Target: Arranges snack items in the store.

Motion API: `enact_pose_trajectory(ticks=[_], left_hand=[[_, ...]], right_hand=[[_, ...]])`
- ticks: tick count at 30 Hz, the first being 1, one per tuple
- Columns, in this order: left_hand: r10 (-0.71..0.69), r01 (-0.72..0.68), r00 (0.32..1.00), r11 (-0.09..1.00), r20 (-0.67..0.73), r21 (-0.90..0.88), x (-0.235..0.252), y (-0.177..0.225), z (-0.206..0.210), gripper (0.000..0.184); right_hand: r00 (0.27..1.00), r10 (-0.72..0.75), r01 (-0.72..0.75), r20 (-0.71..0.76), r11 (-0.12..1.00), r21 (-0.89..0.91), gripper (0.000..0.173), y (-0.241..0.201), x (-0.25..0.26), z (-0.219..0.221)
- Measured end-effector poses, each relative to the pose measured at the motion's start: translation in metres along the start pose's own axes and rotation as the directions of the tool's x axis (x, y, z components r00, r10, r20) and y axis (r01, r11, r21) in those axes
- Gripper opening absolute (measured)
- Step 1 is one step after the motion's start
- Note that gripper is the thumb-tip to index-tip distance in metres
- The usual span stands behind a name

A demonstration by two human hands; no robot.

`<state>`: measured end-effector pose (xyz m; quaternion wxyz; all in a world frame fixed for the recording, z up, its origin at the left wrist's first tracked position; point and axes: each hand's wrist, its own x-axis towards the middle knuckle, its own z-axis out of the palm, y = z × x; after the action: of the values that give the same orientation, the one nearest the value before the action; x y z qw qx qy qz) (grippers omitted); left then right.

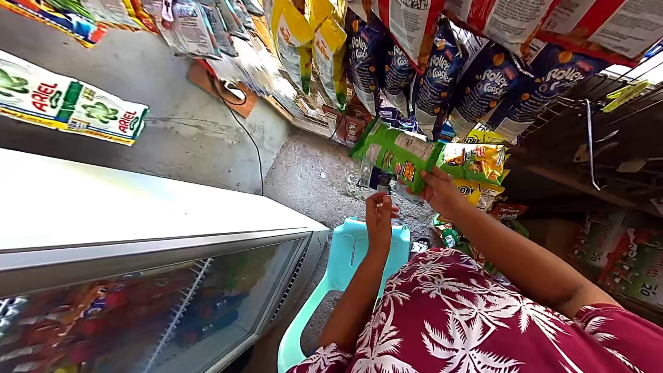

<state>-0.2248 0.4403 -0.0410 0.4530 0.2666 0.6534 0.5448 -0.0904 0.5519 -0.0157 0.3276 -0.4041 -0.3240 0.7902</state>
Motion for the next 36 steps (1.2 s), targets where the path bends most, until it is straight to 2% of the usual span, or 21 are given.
enact_pose_trajectory(ticks=[4,8,12,16,20,22,25,29,33,36], left_hand=[[0.059,-0.060,0.998,0.996,-0.007,-0.069,0.033,0.017,0.009,0.050],[0.111,-0.110,0.994,0.986,0.001,-0.125,0.057,0.022,0.018,0.060],[0.101,-0.098,0.994,0.992,0.037,-0.082,0.068,0.020,0.024,0.063],[0.150,-0.150,0.988,0.989,0.028,-0.015,0.071,0.017,0.021,0.063],[0.251,-0.250,0.968,0.961,0.010,0.119,0.086,0.018,0.018,0.058],[0.281,-0.280,0.960,0.948,0.015,0.148,0.095,0.018,0.017,0.052],[0.283,-0.284,0.959,0.939,0.033,0.192,0.103,0.022,0.021,0.050],[0.314,-0.345,0.938,0.891,0.147,0.295,0.112,0.020,0.021,0.054],[0.270,-0.329,0.930,0.915,0.251,0.234,0.119,0.008,0.003,0.068],[0.274,-0.293,0.943,0.952,0.186,0.084,0.128,0.005,0.006,0.063]], right_hand=[[0.997,0.062,-0.053,-0.050,0.986,0.161,0.028,-0.006,0.022,0.012],[0.997,0.068,-0.058,-0.041,0.976,0.209,0.028,0.007,0.038,0.015],[0.988,0.128,-0.108,-0.082,0.972,0.210,0.035,0.011,0.037,0.021],[0.976,0.140,-0.123,-0.169,0.987,0.105,0.043,0.010,0.026,0.021],[0.968,0.178,-0.182,-0.174,0.983,-0.005,0.025,0.014,0.024,0.019],[0.970,0.188,-0.205,-0.156,0.974,-0.096,0.023,0.020,0.024,0.018],[0.982,0.182,-0.190,-0.053,0.942,-0.278,0.026,0.031,0.012,0.015],[0.957,0.255,-0.169,0.138,0.878,-0.447,0.027,0.059,-0.013,-0.002],[0.898,0.395,-0.210,0.196,0.774,-0.598,0.034,0.075,-0.056,-0.042],[0.918,0.376,-0.188,0.123,0.688,-0.701,0.035,0.078,-0.084,-0.086]])
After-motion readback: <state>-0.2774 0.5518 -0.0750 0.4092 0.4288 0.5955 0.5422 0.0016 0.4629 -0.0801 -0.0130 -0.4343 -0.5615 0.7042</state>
